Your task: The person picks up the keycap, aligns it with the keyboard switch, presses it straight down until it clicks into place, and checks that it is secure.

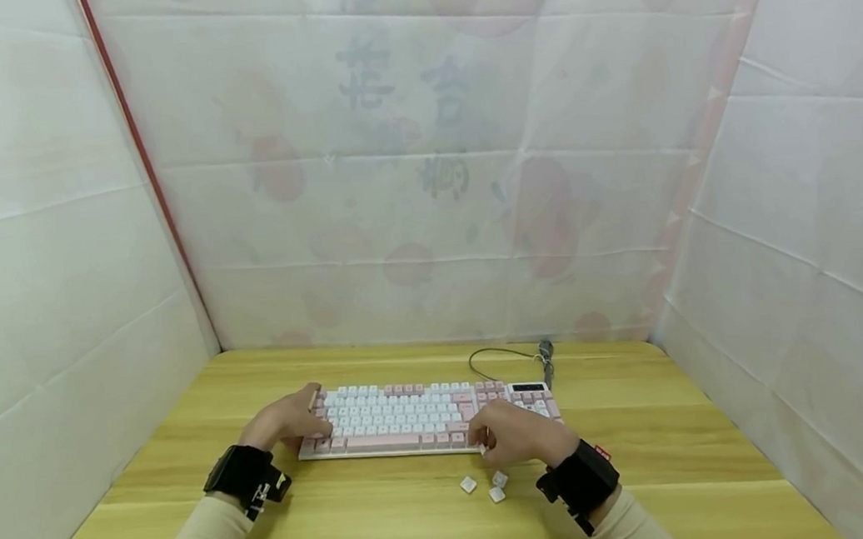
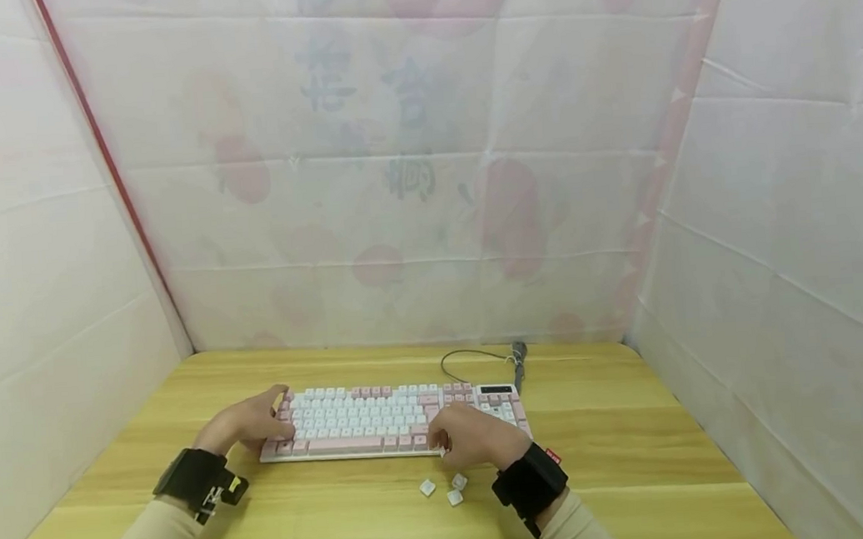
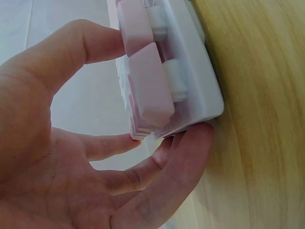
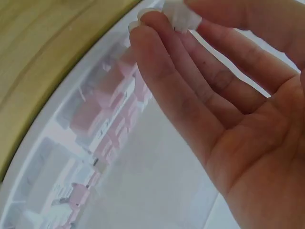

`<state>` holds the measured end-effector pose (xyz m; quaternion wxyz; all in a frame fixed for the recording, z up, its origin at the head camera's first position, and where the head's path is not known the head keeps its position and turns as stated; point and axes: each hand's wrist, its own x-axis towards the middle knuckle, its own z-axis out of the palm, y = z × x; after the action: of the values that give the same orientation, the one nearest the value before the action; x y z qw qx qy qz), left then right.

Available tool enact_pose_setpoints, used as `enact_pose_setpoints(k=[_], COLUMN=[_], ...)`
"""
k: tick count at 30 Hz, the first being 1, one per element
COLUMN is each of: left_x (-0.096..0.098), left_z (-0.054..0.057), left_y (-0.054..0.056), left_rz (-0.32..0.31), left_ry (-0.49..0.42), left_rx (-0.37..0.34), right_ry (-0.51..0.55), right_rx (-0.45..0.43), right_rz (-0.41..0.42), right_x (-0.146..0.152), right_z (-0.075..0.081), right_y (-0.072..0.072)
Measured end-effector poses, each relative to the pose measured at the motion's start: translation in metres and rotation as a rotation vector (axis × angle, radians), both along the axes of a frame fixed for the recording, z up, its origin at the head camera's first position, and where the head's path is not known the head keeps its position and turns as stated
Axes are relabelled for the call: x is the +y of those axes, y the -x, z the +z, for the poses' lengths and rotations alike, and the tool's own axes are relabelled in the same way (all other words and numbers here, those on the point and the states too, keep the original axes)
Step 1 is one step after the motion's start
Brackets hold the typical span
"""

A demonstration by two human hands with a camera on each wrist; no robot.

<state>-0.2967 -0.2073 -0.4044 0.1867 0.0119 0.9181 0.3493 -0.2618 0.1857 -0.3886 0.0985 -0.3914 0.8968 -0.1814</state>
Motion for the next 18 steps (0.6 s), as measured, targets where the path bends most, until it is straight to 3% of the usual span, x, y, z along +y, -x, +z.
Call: enact_pose_setpoints(k=[6,18], left_x=[-0.0003,-0.0005], left_z=[0.0009,-0.0040], left_y=[-0.0028,-0.0044], left_rz=[0.003,0.007], left_ry=[-0.019,-0.006], left_rx=[0.006,0.030], right_ry=[0.020,0.057], right_rx=[0.061,0.058], right_rz=[-0.010,-0.002], right_x=[0.0017,0.0089], right_z=[0.0069,0.0046], right_y=[0.0016,0.0066])
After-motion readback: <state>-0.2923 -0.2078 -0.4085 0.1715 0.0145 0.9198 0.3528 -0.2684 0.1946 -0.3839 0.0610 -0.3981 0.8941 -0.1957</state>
